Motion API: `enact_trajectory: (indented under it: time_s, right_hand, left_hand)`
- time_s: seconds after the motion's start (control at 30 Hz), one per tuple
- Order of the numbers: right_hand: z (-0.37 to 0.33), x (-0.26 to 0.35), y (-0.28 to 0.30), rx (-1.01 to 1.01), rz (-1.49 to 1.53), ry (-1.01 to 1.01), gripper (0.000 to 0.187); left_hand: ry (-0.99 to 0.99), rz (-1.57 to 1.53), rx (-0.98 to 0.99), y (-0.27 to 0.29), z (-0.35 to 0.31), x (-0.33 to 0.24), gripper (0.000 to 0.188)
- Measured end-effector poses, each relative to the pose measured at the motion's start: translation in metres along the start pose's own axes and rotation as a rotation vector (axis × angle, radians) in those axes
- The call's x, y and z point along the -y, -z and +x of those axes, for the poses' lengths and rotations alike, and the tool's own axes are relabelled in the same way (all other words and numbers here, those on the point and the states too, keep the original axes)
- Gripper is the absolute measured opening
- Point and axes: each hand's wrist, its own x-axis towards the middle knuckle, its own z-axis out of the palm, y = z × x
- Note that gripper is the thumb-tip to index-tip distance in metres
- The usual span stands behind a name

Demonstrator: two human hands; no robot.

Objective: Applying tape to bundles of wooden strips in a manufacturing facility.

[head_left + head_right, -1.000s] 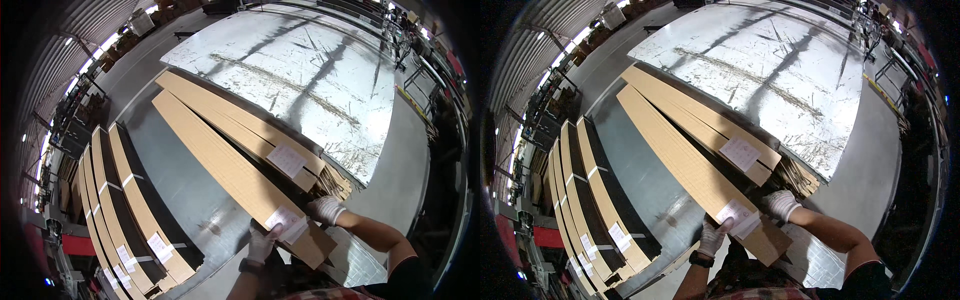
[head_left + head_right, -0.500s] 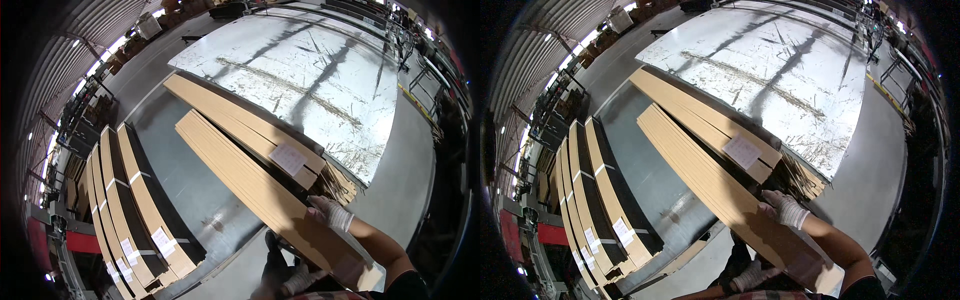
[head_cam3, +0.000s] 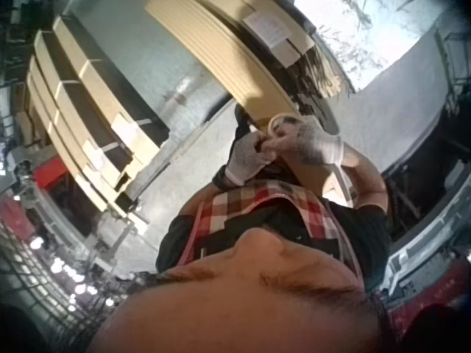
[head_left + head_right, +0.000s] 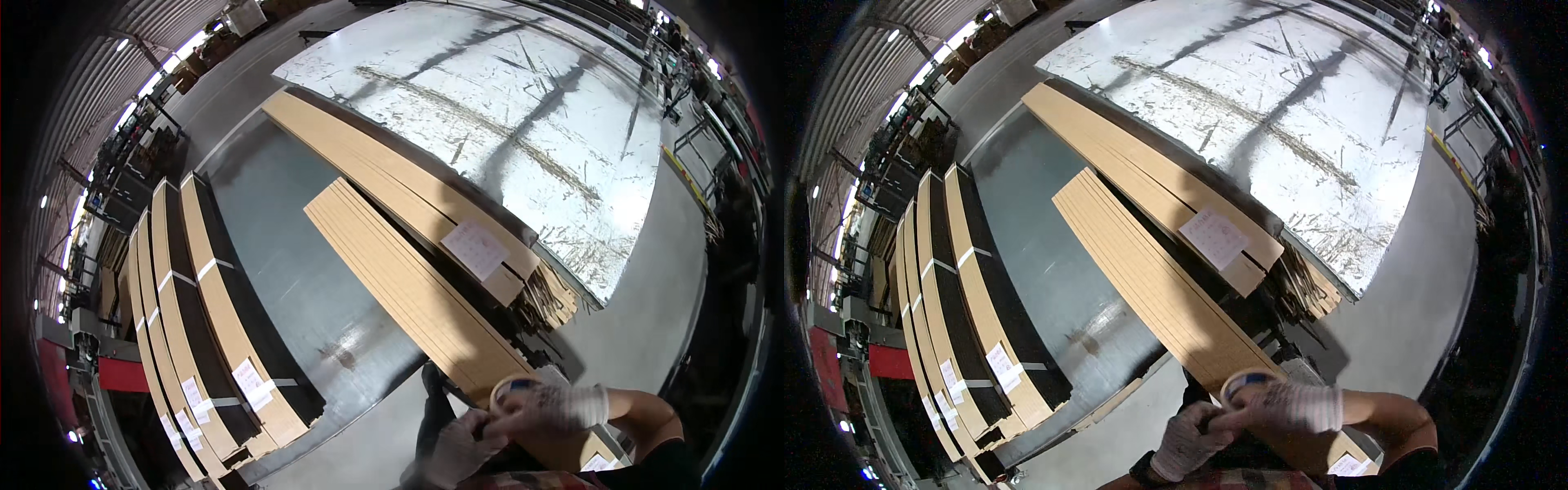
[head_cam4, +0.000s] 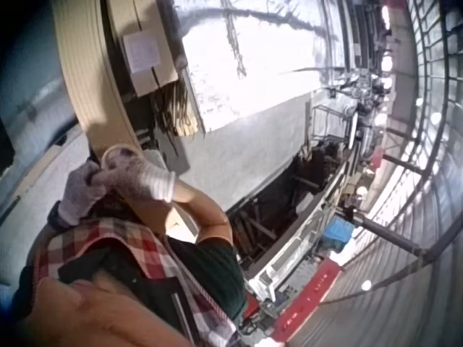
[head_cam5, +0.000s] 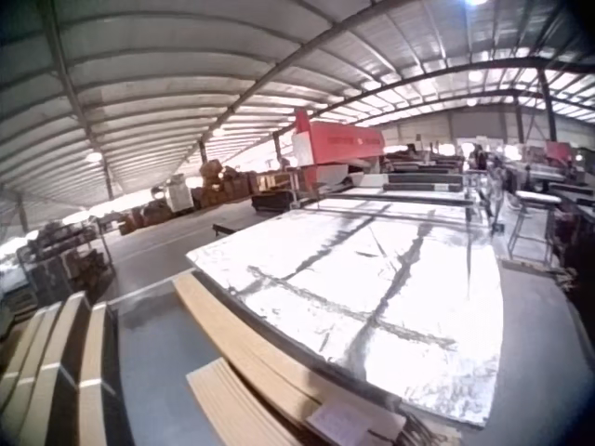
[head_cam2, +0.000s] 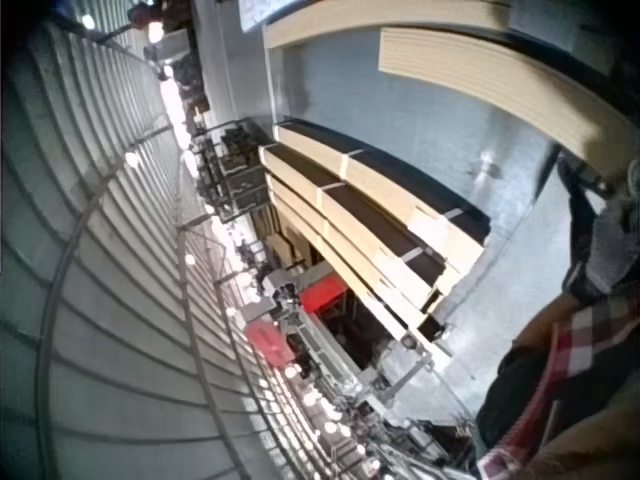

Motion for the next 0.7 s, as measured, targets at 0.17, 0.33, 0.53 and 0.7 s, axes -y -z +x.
enact_trajectory:
  time_s: [0.17, 0.33, 0.53, 0.7]
  right_hand:
    - [-0.017, -0.065, 0.062, -0.175, 0.151, 0.279, 0.033]
    - [0.106, -0.288, -0.01, -0.383, 0.305, 0.248, 0.021]
    - [0.049, -0.125, -0.001, -0.787, 0.638, -0.391, 0.027]
    - [0.071, -0.035, -0.064, -1.092, -0.294, -0.3, 0.086]
  left_hand:
    - [-0.18, -0.491, -0.085, 0.043, -0.005, 0.084, 0.017]
    - [-0.295, 0.246, -0.175, 0.015, 0.166, 0.318, 0.063]
    - [0.133, -0.087, -0.254, -0.03, 0.183, 0.325, 0.072]
    - [-0.003, -0.476, -0.16, -0.005, 0.107, 0.224, 0.083]
